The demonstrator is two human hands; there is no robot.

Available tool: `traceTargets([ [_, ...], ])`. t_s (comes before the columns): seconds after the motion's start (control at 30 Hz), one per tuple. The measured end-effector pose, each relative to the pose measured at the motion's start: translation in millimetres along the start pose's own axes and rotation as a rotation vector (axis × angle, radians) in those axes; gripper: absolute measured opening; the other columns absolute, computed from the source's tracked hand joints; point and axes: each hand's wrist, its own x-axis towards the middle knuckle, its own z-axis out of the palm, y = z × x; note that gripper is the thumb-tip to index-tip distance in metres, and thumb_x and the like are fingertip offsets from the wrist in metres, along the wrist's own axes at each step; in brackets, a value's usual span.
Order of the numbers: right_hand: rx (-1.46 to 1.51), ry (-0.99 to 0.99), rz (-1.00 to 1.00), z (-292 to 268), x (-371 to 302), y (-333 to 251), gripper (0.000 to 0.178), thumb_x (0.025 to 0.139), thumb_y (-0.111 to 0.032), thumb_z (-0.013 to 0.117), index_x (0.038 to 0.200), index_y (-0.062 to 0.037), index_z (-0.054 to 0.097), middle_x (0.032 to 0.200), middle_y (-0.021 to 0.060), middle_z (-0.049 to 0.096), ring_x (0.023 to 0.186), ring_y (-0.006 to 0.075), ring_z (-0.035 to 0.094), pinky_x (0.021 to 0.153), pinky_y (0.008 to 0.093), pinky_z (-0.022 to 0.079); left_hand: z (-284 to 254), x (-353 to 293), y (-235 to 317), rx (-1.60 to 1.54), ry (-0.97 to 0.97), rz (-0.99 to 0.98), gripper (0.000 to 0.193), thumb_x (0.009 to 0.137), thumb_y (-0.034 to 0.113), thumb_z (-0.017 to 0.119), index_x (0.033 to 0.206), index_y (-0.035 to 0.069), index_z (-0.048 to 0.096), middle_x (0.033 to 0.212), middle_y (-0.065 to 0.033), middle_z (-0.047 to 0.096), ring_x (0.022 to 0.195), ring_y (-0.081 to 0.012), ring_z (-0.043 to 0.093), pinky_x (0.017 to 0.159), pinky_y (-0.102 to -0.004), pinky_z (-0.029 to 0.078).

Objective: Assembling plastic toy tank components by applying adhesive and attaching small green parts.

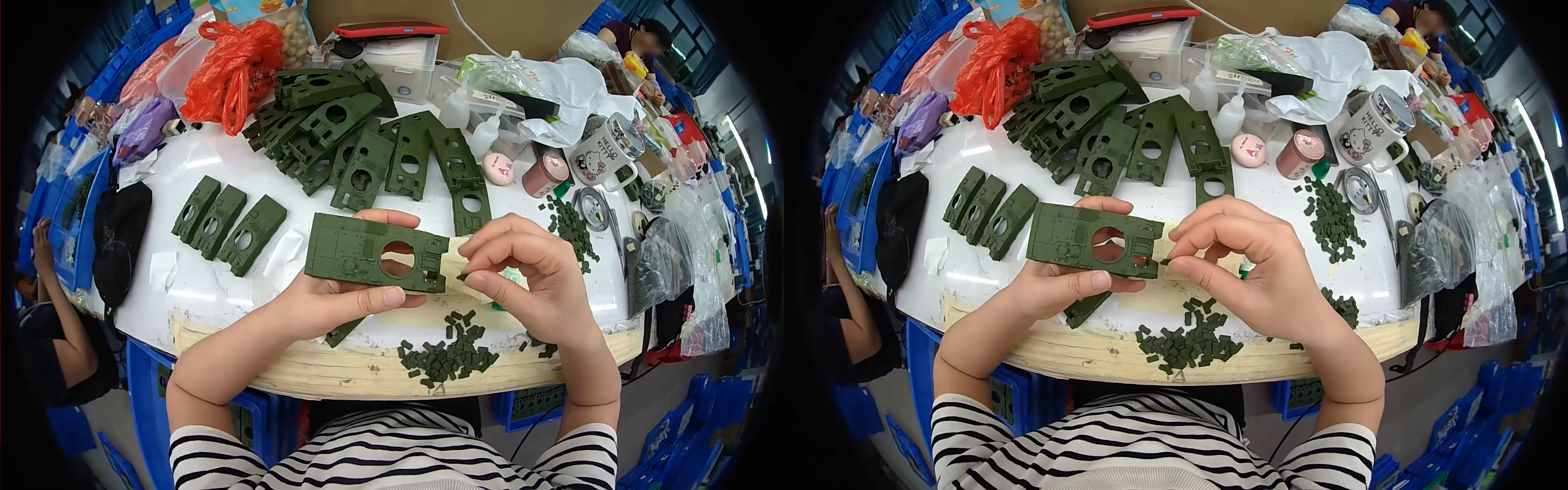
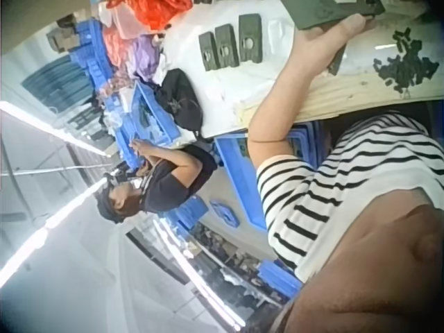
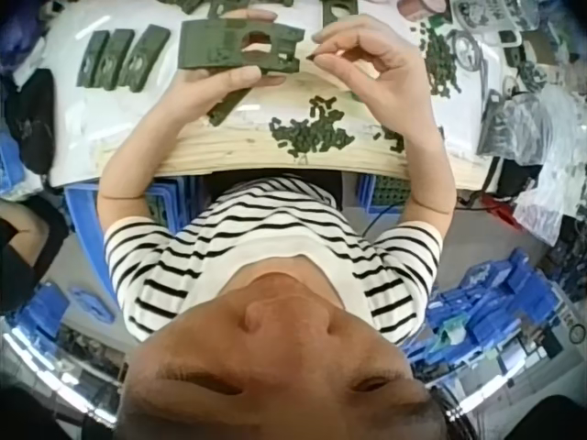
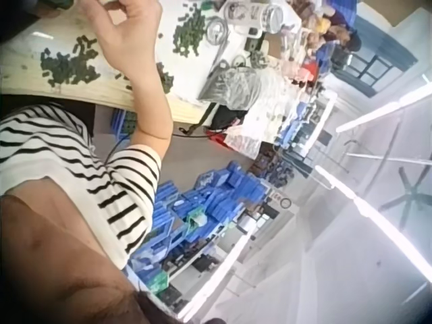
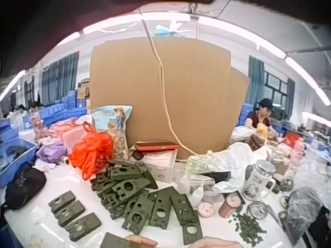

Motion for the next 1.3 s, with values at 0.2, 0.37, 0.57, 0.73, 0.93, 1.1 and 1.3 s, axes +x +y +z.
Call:
traceTargets([
  [0.2, -0.153, -0.033, -0.086, -5.0, 1.0, 2.8, 0.009, 0.079, -0.009, 0.076, 0.084, -0.0042, 0.071, 0.110, 0.0083, 0.062, 0.105, 0.0211, 0.058, 0.093, 0.0347, 0.044, -1.3, 1.3, -3.8, -0.003, -0.019, -0.049, 0.063, 0.092, 0.005, 0.065, 0.145, 0.006, 0.031, 0.130, -0.0174, 0.054, 0.121, -0.0266, 0.056, 0.101, -0.0431, 0.053],
  [0.37, -0.130, -0.045, -0.058, 3.9, -1.1, 2.4, 0.008, 0.077, -0.010, 0.076, 0.082, -0.0054, 0.071, 0.113, 0.0082, 0.061, 0.107, 0.0228, 0.058, 0.096, 0.0364, 0.043, 2.3, 0.2, -5.8, 0.027, -0.042, -0.070, 0.064, 0.092, 0.005, 0.065, 0.146, 0.006, 0.030, 0.131, -0.0173, 0.053, 0.122, -0.0268, 0.056, 0.100, -0.0435, 0.054],
  [0.57, -0.137, -0.073, -0.046, 4.3, -2.9, 1.6, 0.008, 0.076, -0.009, 0.076, 0.081, -0.0052, 0.071, 0.110, 0.0069, 0.061, 0.103, 0.0217, 0.060, 0.092, 0.0348, 0.045, 2.8, 0.1, -3.8, 0.080, -0.068, -0.071, 0.064, 0.092, 0.002, 0.063, 0.146, 0.006, 0.030, 0.131, -0.0158, 0.054, 0.121, -0.0255, 0.056, 0.100, -0.0424, 0.054],
  [0.73, -0.126, -0.085, -0.035, 6.5, -3.7, 2.1, 0.008, 0.076, -0.009, 0.076, 0.080, -0.0043, 0.070, 0.103, 0.0060, 0.061, 0.098, 0.0207, 0.059, 0.087, 0.0336, 0.047, 4.9, -0.2, -2.6, 0.090, -0.072, -0.084, 0.063, 0.092, -0.001, 0.062, 0.146, 0.006, 0.031, 0.129, -0.0147, 0.055, 0.119, -0.0231, 0.057, 0.100, -0.0412, 0.054],
  [0.93, -0.097, -0.107, -0.008, 7.9, -4.4, 2.4, 0.008, 0.074, -0.004, 0.077, 0.080, -0.0028, 0.071, 0.103, 0.0066, 0.058, 0.099, 0.0176, 0.057, 0.089, 0.0310, 0.046, 4.8, -1.2, -3.6, 0.079, -0.066, -0.084, 0.063, 0.091, -0.002, 0.062, 0.146, 0.006, 0.031, 0.129, -0.0142, 0.056, 0.120, -0.0229, 0.057, 0.100, -0.0410, 0.054],
  [1.1, -0.098, -0.100, -0.001, 9.0, -4.6, 2.2, 0.008, 0.074, -0.004, 0.077, 0.080, -0.0024, 0.071, 0.102, 0.0064, 0.058, 0.098, 0.0177, 0.057, 0.088, 0.0306, 0.046, 5.2, -1.0, -3.6, 0.084, -0.055, -0.087, 0.063, 0.091, -0.002, 0.063, 0.145, 0.006, 0.032, 0.128, -0.0139, 0.056, 0.119, -0.0229, 0.058, 0.099, -0.0407, 0.055],
  [1.3, -0.126, -0.093, -0.014, 9.8, -4.2, 2.5, 0.008, 0.074, -0.004, 0.076, 0.080, -0.0023, 0.071, 0.100, 0.0061, 0.058, 0.097, 0.0176, 0.057, 0.086, 0.0303, 0.046, 5.3, -1.1, -4.1, 0.091, -0.052, -0.087, 0.062, 0.090, -0.002, 0.063, 0.145, 0.006, 0.033, 0.128, -0.0131, 0.057, 0.118, -0.0218, 0.059, 0.099, -0.0400, 0.055],
])
